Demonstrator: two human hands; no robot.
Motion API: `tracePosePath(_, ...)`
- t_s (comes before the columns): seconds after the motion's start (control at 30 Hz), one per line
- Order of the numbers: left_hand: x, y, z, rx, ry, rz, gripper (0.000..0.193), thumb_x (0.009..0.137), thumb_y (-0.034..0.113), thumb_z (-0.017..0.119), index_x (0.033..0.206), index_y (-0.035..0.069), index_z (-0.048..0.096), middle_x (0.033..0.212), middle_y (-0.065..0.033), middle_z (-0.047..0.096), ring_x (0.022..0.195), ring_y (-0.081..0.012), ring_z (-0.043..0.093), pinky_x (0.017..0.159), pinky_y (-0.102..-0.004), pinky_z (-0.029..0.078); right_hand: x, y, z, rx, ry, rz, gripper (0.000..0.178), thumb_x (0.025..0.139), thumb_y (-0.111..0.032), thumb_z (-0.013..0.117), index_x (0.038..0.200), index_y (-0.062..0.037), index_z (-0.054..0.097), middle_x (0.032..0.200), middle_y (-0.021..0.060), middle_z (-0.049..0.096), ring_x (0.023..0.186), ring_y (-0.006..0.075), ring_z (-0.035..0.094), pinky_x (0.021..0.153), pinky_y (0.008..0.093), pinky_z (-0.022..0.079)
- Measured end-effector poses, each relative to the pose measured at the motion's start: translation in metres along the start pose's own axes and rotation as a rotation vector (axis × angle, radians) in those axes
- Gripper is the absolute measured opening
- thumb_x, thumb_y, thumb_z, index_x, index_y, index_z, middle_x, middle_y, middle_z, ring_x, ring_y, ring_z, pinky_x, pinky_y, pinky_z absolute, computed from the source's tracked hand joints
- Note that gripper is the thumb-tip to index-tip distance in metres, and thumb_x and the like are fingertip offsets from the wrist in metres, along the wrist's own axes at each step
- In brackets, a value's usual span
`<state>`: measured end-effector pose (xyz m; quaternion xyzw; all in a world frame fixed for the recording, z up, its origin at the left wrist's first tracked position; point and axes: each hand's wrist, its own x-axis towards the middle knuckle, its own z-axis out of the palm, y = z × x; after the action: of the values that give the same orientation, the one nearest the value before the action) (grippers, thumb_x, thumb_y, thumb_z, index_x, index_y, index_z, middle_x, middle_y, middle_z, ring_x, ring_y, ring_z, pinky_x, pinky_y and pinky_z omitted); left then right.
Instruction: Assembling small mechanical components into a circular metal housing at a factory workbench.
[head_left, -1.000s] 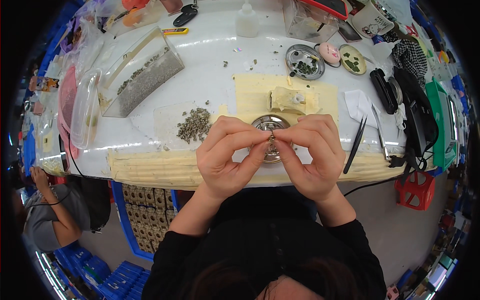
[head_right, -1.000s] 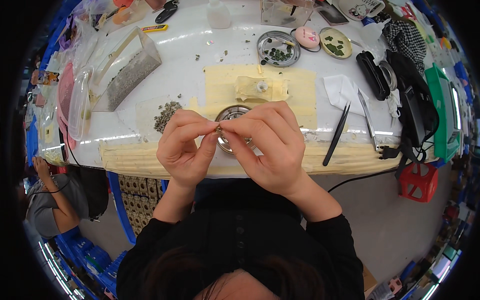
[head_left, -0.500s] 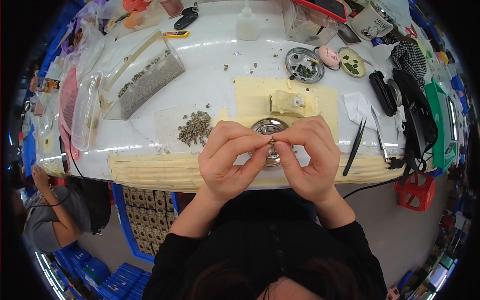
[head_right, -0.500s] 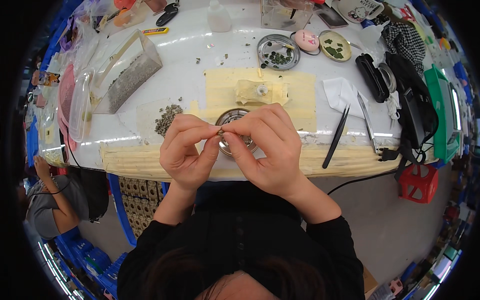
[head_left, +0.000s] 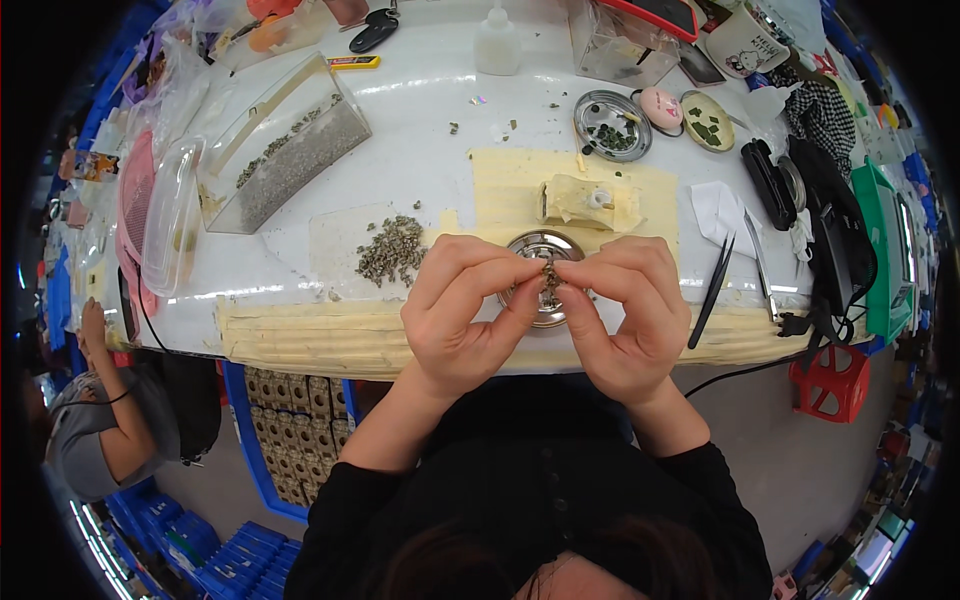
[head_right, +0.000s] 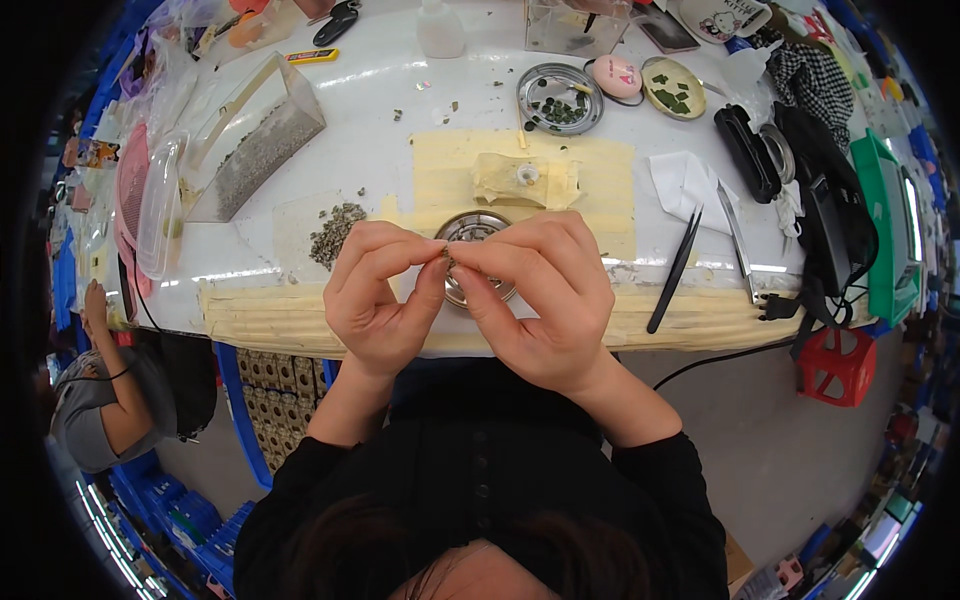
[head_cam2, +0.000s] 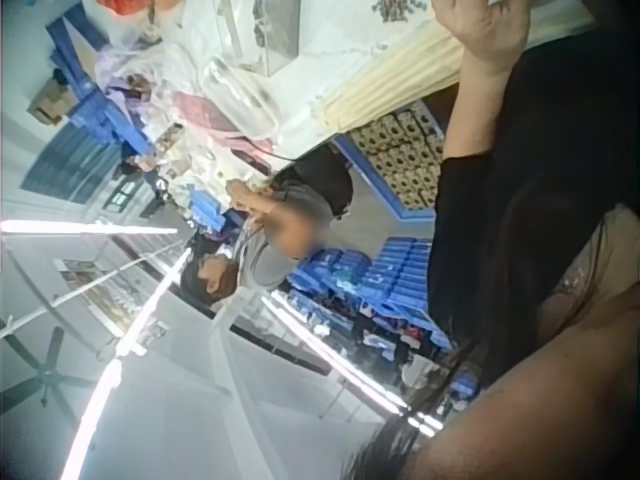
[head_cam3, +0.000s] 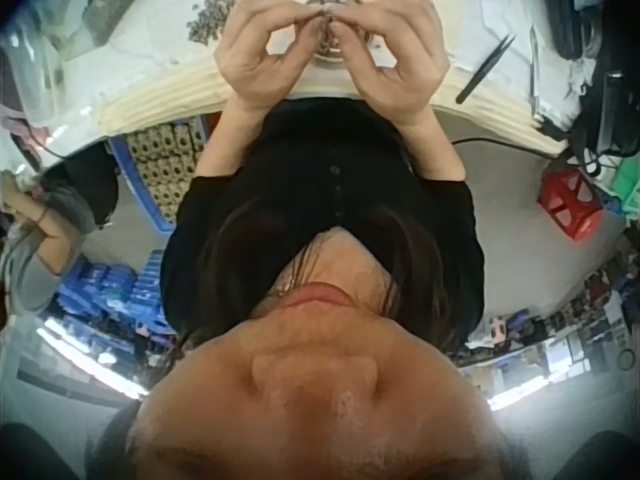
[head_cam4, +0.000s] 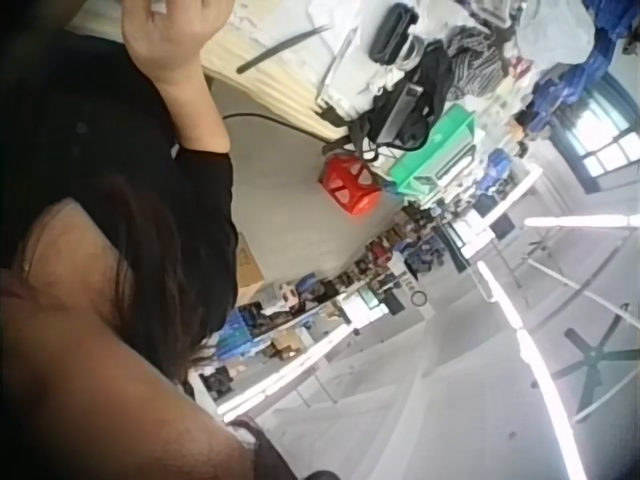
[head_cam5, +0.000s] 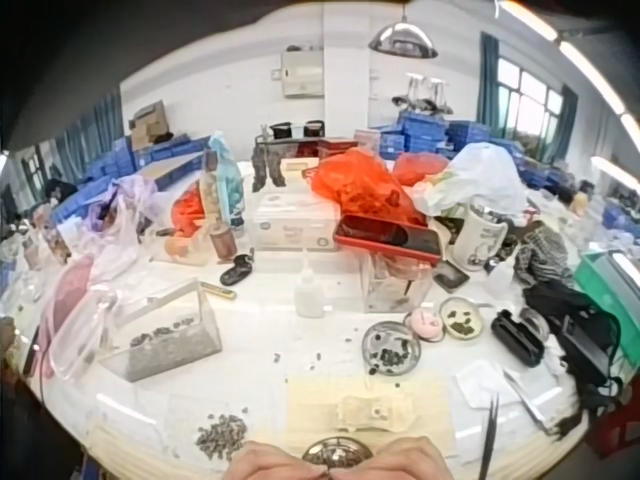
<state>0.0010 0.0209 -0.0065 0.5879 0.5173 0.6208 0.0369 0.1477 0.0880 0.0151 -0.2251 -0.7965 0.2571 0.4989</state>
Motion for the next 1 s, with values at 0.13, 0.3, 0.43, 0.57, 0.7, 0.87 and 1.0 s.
tracePosePath(0.13,-0.0005,-0.0007,0.0001,-0.005,0.02,0.002,0.022,0.071,-0.006,0.077,0.091,0.001,0.071,0.083,-0.0065,0.065,0.071,-0.0183,0.059,0.062,-0.0277,0.046,-0.0021,-0.0005,0.0021,0.028,-0.025,0.067,0.018,0.073,0.0,0.076,0.09,-0.0037,0.072,0.081,0.0062,0.066,0.073,0.0217,0.058,0.064,0.0303,0.045)
tracePosePath(0.3,-0.0014,-0.0014,0.0011,0.002,0.019,0.018,0.022,0.071,-0.006,0.077,0.091,0.002,0.072,0.083,-0.0061,0.065,0.071,-0.0185,0.059,0.062,-0.0279,0.046,-0.0054,0.0036,0.0028,0.173,-0.081,0.204,0.014,0.076,-0.001,0.075,0.089,-0.0025,0.071,0.082,0.0072,0.066,0.074,0.022,0.059,0.065,0.0304,0.045)
tracePosePath(0.43,0.0002,-0.0008,0.0014,0.026,0.006,0.039,0.022,0.071,-0.005,0.077,0.091,0.002,0.071,0.082,-0.006,0.065,0.071,-0.0186,0.059,0.062,-0.0281,0.046,-0.005,0.0052,0.0004,0.236,-0.1,0.282,0.013,0.076,-0.001,0.075,0.088,-0.0026,0.07,0.083,0.0074,0.067,0.074,0.0215,0.059,0.066,0.0301,0.045)
tracePosePath(0.57,0.0002,0.0001,0.0006,0.045,-0.002,0.02,0.022,0.071,-0.005,0.077,0.091,0.002,0.071,0.082,-0.0059,0.065,0.07,-0.0184,0.058,0.061,-0.0279,0.046,-0.0046,0.0046,0.0012,0.133,-0.033,0.199,0.015,0.075,0.0,0.076,0.088,-0.003,0.07,0.082,0.0069,0.066,0.073,0.021,0.058,0.065,0.0298,0.045)
tracePosePath(0.7,0.001,0.0001,0.0012,0.057,0.001,0.023,0.022,0.07,-0.006,0.077,0.09,0.002,0.071,0.082,-0.0058,0.065,0.07,-0.0182,0.058,0.061,-0.0279,0.046,-0.0055,0.0027,0.0044,0.038,0.011,0.119,0.016,0.074,0.001,0.076,0.088,-0.0033,0.071,0.082,0.0064,0.065,0.073,0.0208,0.058,0.064,0.0298,0.045)
tracePosePath(0.87,0.0,0.0007,0.0014,0.052,0.003,0.023,0.023,0.069,-0.005,0.078,0.09,0.002,0.071,0.082,-0.0056,0.065,0.07,-0.0187,0.058,0.061,-0.0281,0.046,-0.0076,0.0056,0.004,0.155,-0.052,0.201,0.012,0.077,0.0,0.074,0.089,-0.0023,0.071,0.083,0.0074,0.065,0.074,0.0207,0.058,0.066,0.0288,0.045)
tracePosePath(1.0,0.0018,0.0005,0.0011,0.073,-0.005,0.056,0.023,0.069,-0.005,0.078,0.09,0.002,0.071,0.082,-0.0056,0.065,0.07,-0.0191,0.059,0.061,-0.0281,0.046,-0.0079,0.0074,0.0027,0.324,-0.114,0.344,0.008,0.082,-0.003,0.072,0.088,-0.0004,0.069,0.084,0.0079,0.065,0.077,0.0186,0.059,0.069,0.0277,0.046)
